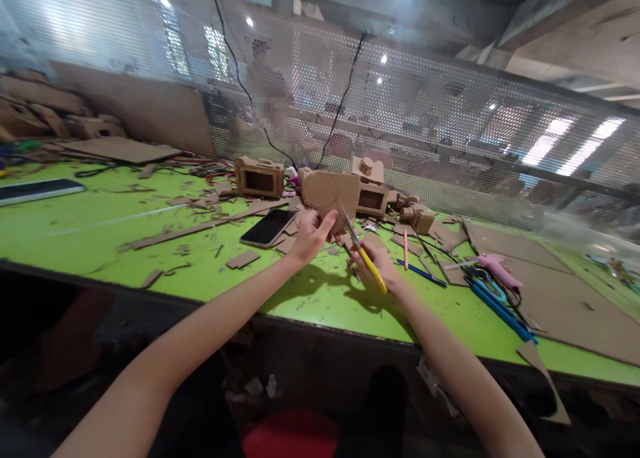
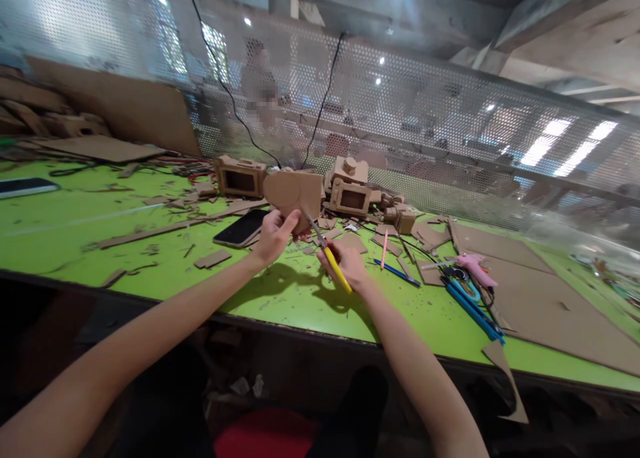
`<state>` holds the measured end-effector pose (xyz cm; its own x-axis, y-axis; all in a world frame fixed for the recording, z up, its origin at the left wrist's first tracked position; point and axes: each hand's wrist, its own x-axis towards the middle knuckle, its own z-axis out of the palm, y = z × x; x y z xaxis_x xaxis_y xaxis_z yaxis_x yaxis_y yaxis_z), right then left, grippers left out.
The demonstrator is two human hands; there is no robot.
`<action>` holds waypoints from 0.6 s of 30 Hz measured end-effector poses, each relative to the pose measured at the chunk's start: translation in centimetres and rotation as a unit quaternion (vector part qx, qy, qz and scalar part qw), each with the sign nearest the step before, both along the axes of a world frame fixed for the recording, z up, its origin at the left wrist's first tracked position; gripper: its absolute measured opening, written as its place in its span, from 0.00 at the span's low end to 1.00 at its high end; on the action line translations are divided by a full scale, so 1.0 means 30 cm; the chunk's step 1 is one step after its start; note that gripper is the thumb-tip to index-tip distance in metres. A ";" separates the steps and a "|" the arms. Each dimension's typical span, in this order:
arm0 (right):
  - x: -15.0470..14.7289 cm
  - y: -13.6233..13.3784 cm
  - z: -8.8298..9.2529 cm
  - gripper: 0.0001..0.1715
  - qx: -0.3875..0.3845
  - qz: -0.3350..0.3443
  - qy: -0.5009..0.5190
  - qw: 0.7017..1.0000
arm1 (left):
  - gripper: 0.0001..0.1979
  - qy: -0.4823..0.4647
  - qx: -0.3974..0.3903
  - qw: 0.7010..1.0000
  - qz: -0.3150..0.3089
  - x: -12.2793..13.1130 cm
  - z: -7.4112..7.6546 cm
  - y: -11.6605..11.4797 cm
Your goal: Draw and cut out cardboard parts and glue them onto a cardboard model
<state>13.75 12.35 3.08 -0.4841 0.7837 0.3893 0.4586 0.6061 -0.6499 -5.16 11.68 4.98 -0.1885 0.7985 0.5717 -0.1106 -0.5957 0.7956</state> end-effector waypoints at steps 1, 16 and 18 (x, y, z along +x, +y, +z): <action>-0.002 0.000 -0.002 0.24 0.000 -0.005 -0.003 1.000 | 0.28 0.002 -0.001 1.000 0.000 0.002 0.005 -0.004; -0.016 -0.017 0.009 0.20 0.080 -0.034 -0.043 0.995 | 0.29 0.006 -0.029 0.999 -0.030 0.010 0.027 -0.027; -0.013 -0.014 0.001 0.20 0.070 -0.032 -0.032 0.997 | 0.29 0.015 -0.027 0.999 -0.038 0.012 0.019 -0.028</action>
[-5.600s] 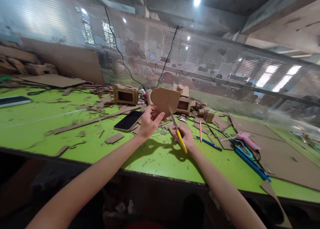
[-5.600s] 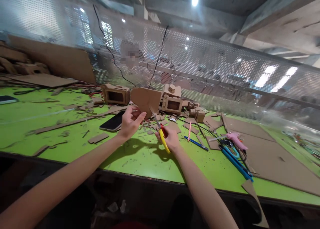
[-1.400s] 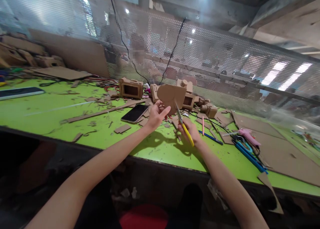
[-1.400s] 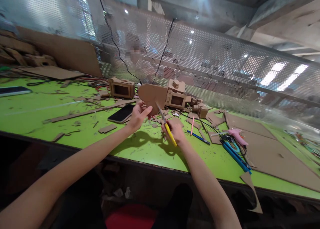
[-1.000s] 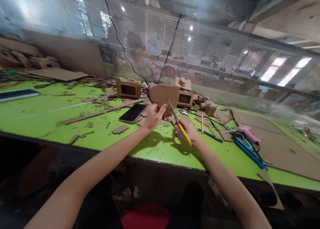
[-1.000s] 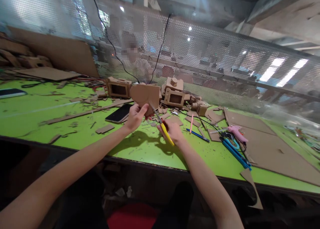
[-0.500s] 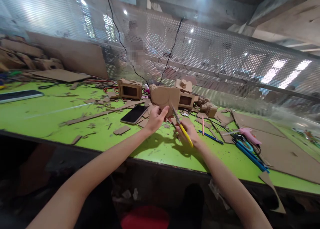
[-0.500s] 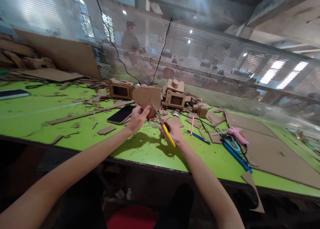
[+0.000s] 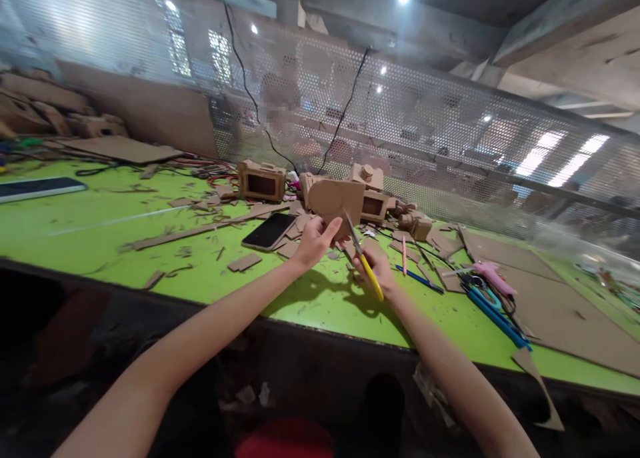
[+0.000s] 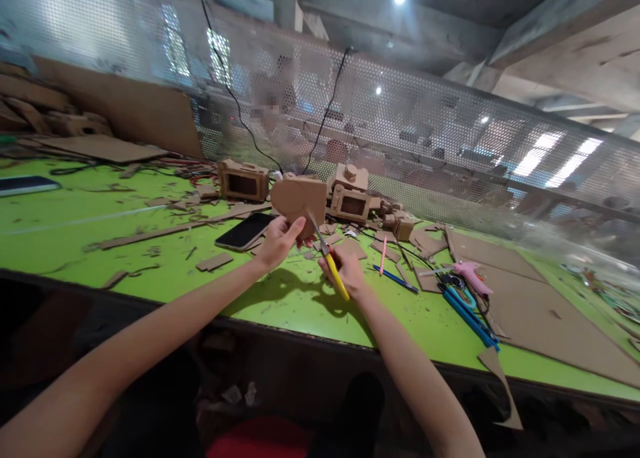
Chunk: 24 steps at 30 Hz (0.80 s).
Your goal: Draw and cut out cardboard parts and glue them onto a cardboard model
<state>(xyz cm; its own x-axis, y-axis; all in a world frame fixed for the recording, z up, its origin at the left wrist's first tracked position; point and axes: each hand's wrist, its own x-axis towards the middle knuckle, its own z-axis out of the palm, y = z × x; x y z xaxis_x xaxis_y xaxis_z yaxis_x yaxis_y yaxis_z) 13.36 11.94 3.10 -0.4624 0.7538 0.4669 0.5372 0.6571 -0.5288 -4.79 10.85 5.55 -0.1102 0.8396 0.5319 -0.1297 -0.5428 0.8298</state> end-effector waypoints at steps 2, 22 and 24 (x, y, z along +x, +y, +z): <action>0.003 0.002 -0.003 0.21 -0.012 0.005 0.001 1.000 | 0.28 0.011 0.002 1.000 -0.009 0.004 -0.011 0.001; 0.008 0.013 -0.031 0.26 -0.090 0.064 0.028 0.993 | 0.25 -0.079 0.049 0.995 0.026 -0.022 -0.017 0.034; 0.010 0.011 -0.026 0.25 -0.106 0.073 0.033 0.991 | 0.24 -0.115 0.062 0.989 0.064 -0.042 -0.011 0.055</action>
